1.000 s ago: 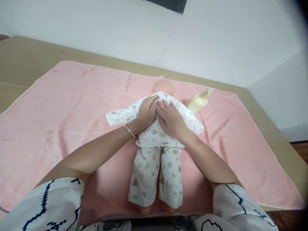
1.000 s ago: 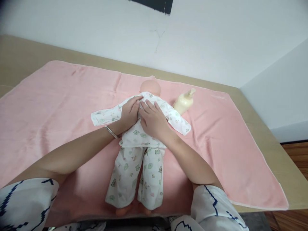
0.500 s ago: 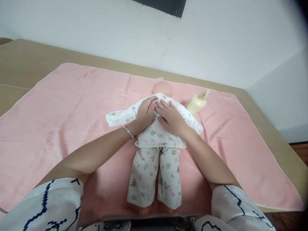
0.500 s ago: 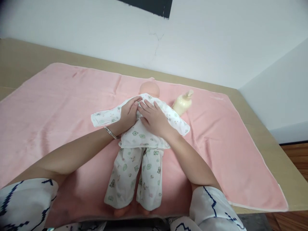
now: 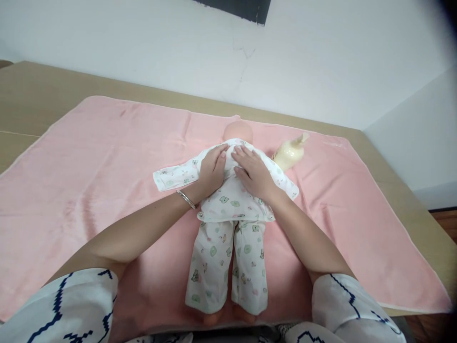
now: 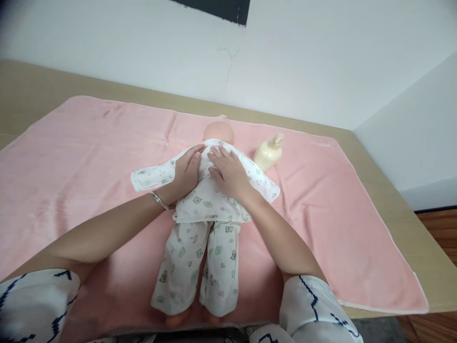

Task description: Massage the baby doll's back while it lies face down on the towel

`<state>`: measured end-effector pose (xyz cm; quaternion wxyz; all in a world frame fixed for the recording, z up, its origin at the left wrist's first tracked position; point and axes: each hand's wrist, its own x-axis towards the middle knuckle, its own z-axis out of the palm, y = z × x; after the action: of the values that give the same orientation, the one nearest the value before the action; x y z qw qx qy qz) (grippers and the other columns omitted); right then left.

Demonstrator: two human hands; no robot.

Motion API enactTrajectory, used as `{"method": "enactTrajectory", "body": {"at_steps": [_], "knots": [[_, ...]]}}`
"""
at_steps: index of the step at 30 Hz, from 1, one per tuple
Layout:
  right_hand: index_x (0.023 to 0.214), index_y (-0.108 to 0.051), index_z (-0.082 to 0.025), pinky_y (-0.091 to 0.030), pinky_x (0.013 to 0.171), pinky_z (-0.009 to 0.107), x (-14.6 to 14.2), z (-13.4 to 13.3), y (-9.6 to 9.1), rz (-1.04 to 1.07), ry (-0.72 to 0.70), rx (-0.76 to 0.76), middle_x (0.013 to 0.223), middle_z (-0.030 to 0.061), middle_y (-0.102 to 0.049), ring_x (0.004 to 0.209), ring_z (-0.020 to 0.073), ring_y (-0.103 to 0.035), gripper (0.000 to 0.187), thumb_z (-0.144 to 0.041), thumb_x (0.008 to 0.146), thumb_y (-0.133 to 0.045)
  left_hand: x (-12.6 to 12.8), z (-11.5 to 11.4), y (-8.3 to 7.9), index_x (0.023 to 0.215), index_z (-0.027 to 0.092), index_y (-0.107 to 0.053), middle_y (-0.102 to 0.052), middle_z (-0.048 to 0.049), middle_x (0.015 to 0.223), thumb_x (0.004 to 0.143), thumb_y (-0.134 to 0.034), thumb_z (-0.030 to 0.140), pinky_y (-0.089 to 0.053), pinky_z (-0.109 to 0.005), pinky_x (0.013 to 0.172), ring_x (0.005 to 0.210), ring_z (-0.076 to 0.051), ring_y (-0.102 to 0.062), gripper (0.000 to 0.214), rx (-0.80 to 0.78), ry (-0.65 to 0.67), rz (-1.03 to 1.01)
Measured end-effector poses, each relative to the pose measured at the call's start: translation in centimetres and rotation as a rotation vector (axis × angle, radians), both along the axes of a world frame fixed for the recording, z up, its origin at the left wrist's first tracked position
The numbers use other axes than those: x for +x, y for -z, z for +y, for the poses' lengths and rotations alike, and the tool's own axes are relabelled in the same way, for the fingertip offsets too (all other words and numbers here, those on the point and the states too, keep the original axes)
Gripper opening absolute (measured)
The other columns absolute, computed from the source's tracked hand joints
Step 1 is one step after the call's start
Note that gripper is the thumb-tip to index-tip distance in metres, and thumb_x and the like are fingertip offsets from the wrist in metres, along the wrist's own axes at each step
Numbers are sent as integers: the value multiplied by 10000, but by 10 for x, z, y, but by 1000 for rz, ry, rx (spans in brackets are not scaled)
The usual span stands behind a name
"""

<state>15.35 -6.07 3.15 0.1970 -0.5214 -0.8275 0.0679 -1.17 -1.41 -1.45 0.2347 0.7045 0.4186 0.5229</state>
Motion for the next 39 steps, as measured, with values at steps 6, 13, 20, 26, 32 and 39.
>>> {"method": "enactTrajectory", "body": {"at_steps": [6,13,20,26,32,39], "knots": [[1523,-370,-13,-229,1265,538,8,12,5,20,307,-40,1606,233,-350,1532,348,-281,675,-458,1017,-353,4,-8,-7,1234,171,-635,-635,-132,1369,937,-438,255,-412,-499,1164,1316,-283,-553,366,86,-74,295],[1510,-373,23,-270,1248,520,-5,-3,0,-102,337,-29,1563,256,-414,1502,364,-338,634,-393,1036,-307,0,-6,-16,1358,76,-554,-568,-188,1445,978,-371,329,-353,-517,1209,1389,-313,-483,492,14,-24,501],[1461,-466,0,-322,1233,489,-16,-20,-8,-128,288,2,1510,232,-500,1464,326,-421,563,-316,1035,-276,-2,3,-22,1393,18,-520,-532,-209,1483,984,-368,341,-322,-485,1234,1423,-309,-458,543,-13,10,604],[1523,-373,-21,-247,1271,477,7,11,-1,-20,281,-101,1612,196,-356,1535,302,-289,657,-448,1024,-336,8,-34,-25,1402,38,-507,-523,-209,1493,1016,-304,250,-339,-516,1214,1452,-320,-426,485,123,-6,671],[1389,-519,4,-259,1249,514,-11,-11,-6,-122,349,-44,1511,257,-486,1477,346,-387,573,-399,1032,-323,2,-8,-23,1406,16,-505,-503,-216,1508,990,-383,304,-308,-528,1229,1453,-335,-418,520,6,4,662],[1406,-512,-10,-236,1250,546,-7,-12,-11,-115,271,-60,1525,230,-482,1478,342,-388,574,-385,1040,-280,2,-12,-21,1365,-19,-536,-583,-240,1415,1001,-359,302,-367,-514,1188,1379,-344,-503,517,138,-61,707]]}}
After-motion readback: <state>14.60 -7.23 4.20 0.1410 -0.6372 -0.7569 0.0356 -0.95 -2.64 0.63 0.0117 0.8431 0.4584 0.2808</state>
